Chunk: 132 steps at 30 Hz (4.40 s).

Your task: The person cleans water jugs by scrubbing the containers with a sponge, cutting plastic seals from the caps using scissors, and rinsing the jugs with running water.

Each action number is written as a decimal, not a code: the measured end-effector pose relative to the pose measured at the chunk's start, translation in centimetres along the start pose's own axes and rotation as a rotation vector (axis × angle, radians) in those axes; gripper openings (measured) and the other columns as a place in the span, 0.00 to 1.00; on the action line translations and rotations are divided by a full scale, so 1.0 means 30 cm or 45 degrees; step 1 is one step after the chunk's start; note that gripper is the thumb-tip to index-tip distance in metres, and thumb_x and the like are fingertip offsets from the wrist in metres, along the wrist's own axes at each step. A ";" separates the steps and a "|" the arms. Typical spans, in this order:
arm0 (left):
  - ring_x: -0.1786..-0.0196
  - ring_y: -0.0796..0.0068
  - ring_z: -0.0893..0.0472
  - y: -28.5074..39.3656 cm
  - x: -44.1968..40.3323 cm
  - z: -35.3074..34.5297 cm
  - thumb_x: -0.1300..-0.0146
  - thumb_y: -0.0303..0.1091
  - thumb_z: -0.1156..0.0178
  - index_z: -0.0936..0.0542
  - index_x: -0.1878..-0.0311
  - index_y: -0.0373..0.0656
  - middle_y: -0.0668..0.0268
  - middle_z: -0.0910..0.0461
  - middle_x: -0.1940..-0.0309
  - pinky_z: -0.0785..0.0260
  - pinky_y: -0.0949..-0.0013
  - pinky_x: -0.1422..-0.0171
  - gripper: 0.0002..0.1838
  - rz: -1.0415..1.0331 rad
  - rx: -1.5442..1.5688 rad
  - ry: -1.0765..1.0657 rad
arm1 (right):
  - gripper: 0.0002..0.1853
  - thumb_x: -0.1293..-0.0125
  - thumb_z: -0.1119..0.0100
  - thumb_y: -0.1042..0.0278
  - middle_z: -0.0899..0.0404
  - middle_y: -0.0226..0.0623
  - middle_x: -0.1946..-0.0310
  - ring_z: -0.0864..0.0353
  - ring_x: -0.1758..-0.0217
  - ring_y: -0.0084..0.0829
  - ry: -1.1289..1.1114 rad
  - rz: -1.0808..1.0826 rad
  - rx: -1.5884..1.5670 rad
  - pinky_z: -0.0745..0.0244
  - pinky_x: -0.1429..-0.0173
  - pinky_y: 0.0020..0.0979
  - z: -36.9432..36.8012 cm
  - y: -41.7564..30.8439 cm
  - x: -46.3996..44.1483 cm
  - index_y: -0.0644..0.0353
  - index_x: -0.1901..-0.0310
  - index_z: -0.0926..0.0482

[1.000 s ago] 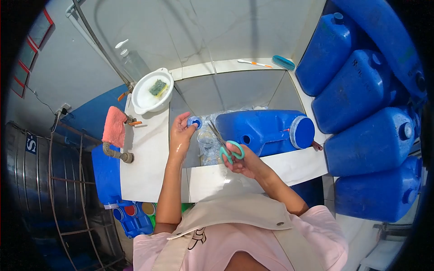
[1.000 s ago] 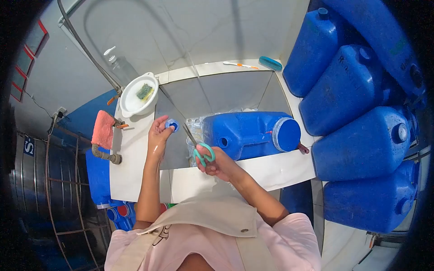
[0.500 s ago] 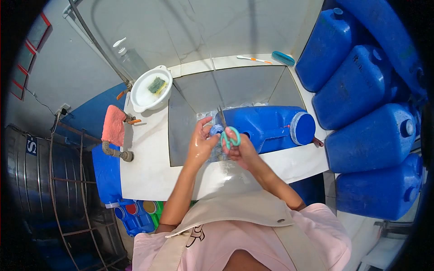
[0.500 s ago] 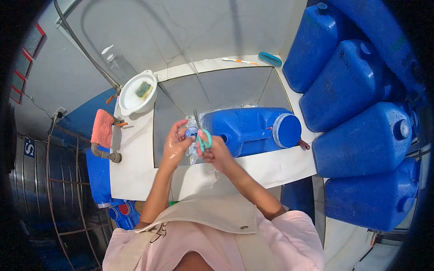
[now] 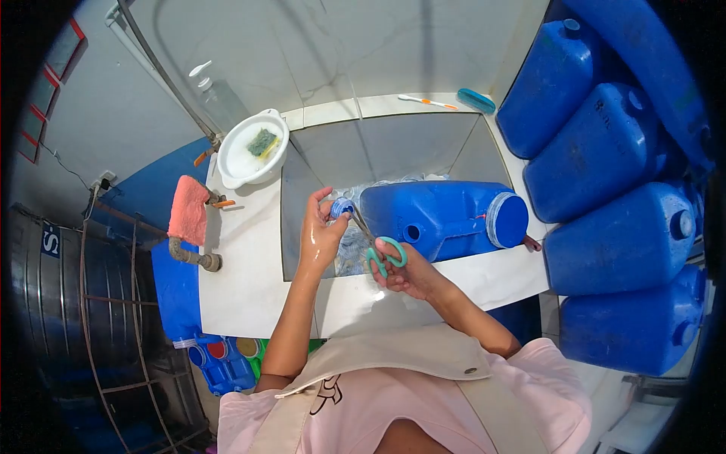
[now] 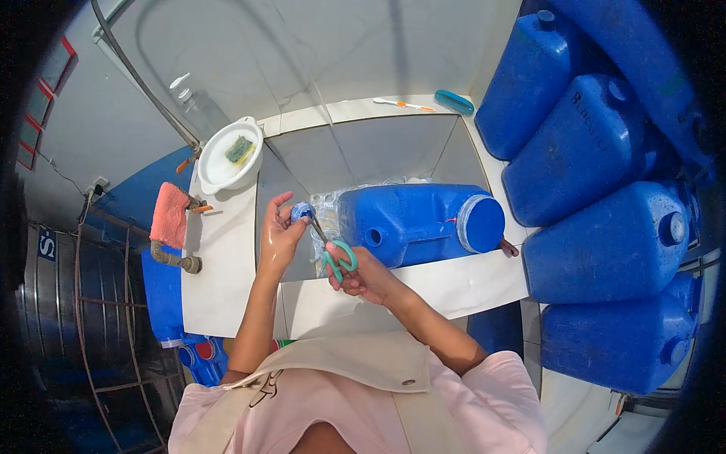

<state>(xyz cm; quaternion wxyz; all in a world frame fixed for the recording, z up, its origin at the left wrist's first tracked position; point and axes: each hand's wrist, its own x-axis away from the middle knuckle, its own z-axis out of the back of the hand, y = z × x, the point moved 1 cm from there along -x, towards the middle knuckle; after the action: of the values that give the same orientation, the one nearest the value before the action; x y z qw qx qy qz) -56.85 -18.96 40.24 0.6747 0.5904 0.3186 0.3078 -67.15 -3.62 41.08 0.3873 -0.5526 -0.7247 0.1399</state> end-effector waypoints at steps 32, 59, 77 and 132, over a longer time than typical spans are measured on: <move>0.58 0.76 0.22 -0.015 0.009 -0.057 0.41 0.22 0.44 0.29 0.48 0.34 0.63 0.21 0.61 0.30 0.72 0.48 0.17 0.370 0.794 0.010 | 0.24 0.37 0.50 0.39 0.27 0.34 0.82 0.44 0.89 0.14 0.067 0.135 -0.071 0.52 0.87 0.16 -0.018 0.044 -0.050 0.56 0.72 0.26; 0.59 0.79 0.23 0.037 0.028 0.005 0.46 0.21 0.40 0.24 0.56 0.35 0.67 0.21 0.63 0.33 0.75 0.49 0.12 0.458 0.286 -0.247 | 0.14 0.47 0.43 0.79 0.27 0.48 0.64 0.26 0.58 0.50 0.371 1.034 1.714 0.31 0.55 0.44 -0.034 -0.172 -0.134 0.64 0.60 0.35; 0.64 0.80 0.24 0.027 -0.019 0.014 0.47 0.22 0.40 0.26 0.53 0.35 0.66 0.22 0.64 0.33 0.76 0.55 0.16 0.447 0.245 -0.207 | 0.14 0.49 0.44 0.81 0.26 0.48 0.63 0.26 0.57 0.51 0.609 1.204 1.672 0.30 0.54 0.44 -0.043 -0.165 -0.171 0.64 0.60 0.34; 0.63 0.81 0.25 -0.069 -0.229 -0.064 0.44 0.28 0.35 0.26 0.63 0.45 0.69 0.22 0.67 0.34 0.76 0.56 0.09 0.113 0.525 -0.184 | 0.05 0.47 0.48 0.82 0.25 0.39 0.75 0.23 0.77 0.28 0.876 0.901 0.038 0.23 0.71 0.28 0.308 -0.452 -0.411 0.67 0.67 0.29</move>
<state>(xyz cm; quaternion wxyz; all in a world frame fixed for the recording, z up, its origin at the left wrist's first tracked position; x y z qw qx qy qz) -62.47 -23.49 38.44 0.5468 0.7497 0.2992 0.2224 -82.05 -17.51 38.51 0.5409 -0.7732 -0.3206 0.0825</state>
